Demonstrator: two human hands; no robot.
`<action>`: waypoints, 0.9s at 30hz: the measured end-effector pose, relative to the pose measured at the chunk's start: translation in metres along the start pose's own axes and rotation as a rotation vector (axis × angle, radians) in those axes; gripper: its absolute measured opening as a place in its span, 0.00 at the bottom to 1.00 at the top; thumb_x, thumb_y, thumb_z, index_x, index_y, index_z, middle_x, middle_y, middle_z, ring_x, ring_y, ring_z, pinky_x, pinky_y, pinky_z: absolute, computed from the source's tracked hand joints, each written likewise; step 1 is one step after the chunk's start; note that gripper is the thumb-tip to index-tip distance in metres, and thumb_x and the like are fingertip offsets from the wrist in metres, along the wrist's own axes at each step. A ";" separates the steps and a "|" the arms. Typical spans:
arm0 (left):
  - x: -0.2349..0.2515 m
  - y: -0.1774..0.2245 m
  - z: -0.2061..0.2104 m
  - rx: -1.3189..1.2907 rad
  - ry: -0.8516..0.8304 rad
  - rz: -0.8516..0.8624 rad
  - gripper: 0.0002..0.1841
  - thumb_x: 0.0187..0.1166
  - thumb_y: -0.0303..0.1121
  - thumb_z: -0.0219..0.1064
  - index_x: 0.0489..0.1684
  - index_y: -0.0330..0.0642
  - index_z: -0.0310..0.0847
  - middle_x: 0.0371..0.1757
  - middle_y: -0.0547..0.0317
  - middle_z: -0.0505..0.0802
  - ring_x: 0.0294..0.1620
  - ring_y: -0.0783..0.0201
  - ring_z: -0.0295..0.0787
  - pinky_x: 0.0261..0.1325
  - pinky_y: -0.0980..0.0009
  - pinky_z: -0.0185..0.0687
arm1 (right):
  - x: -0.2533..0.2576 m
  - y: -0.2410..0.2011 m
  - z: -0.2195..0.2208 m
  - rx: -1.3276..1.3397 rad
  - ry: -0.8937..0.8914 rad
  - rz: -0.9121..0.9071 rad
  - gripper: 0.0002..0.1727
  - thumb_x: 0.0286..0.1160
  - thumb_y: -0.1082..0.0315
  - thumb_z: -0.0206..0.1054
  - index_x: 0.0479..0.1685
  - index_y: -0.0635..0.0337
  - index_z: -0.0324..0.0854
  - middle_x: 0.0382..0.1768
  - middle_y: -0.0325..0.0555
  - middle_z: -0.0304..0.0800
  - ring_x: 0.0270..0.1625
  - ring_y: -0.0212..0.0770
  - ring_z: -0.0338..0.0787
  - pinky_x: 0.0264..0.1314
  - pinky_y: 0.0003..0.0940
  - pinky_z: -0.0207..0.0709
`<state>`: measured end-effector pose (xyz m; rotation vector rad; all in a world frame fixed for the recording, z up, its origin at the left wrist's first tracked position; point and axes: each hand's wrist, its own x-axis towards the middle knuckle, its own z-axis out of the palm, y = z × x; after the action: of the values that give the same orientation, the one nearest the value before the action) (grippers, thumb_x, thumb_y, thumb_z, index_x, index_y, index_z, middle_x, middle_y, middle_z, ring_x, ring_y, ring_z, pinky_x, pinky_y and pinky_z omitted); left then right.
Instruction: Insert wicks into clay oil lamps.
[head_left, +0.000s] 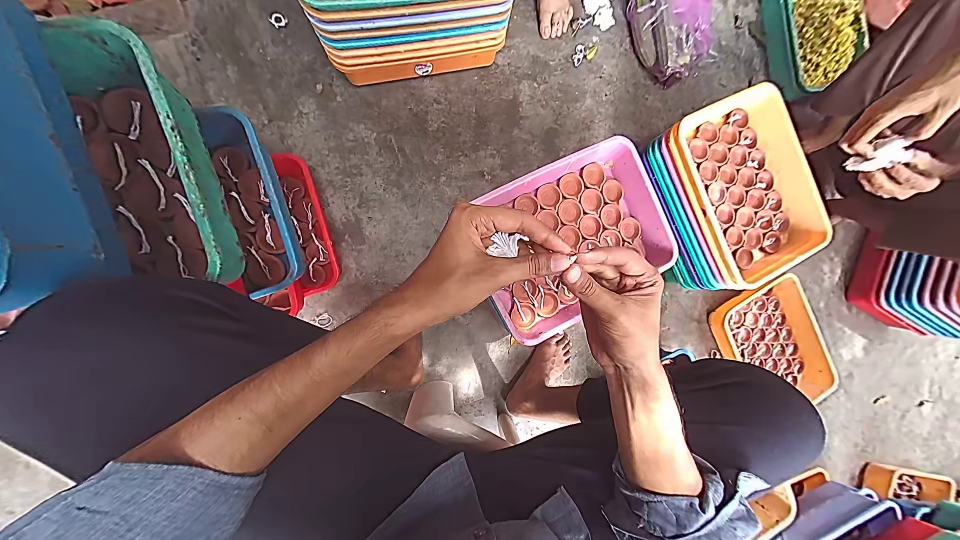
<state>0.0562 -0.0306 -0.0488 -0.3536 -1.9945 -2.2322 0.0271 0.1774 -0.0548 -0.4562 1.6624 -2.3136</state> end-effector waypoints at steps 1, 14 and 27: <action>0.000 -0.001 0.000 -0.001 0.005 0.011 0.08 0.71 0.22 0.78 0.44 0.32 0.92 0.46 0.52 0.96 0.49 0.63 0.94 0.56 0.69 0.92 | 0.000 0.001 0.001 0.003 -0.001 0.001 0.12 0.62 0.79 0.82 0.46 0.62 0.94 0.40 0.46 0.97 0.41 0.33 0.95 0.49 0.30 0.91; -0.001 -0.007 0.000 0.134 0.061 0.066 0.06 0.72 0.24 0.78 0.43 0.33 0.93 0.45 0.53 0.96 0.49 0.63 0.94 0.57 0.68 0.91 | -0.003 0.005 0.006 -0.183 0.014 -0.101 0.10 0.68 0.82 0.77 0.48 0.67 0.95 0.48 0.52 0.96 0.48 0.39 0.94 0.50 0.32 0.91; 0.001 -0.002 -0.002 0.227 -0.024 0.017 0.05 0.80 0.28 0.71 0.46 0.37 0.89 0.46 0.59 0.93 0.49 0.69 0.90 0.55 0.71 0.88 | 0.001 0.002 0.006 -0.091 -0.018 0.059 0.27 0.57 0.83 0.82 0.55 0.58 0.76 0.46 0.50 0.92 0.43 0.41 0.95 0.46 0.35 0.92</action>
<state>0.0546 -0.0321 -0.0510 -0.3709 -2.2183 -1.9732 0.0288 0.1711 -0.0552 -0.4398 1.7543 -2.1926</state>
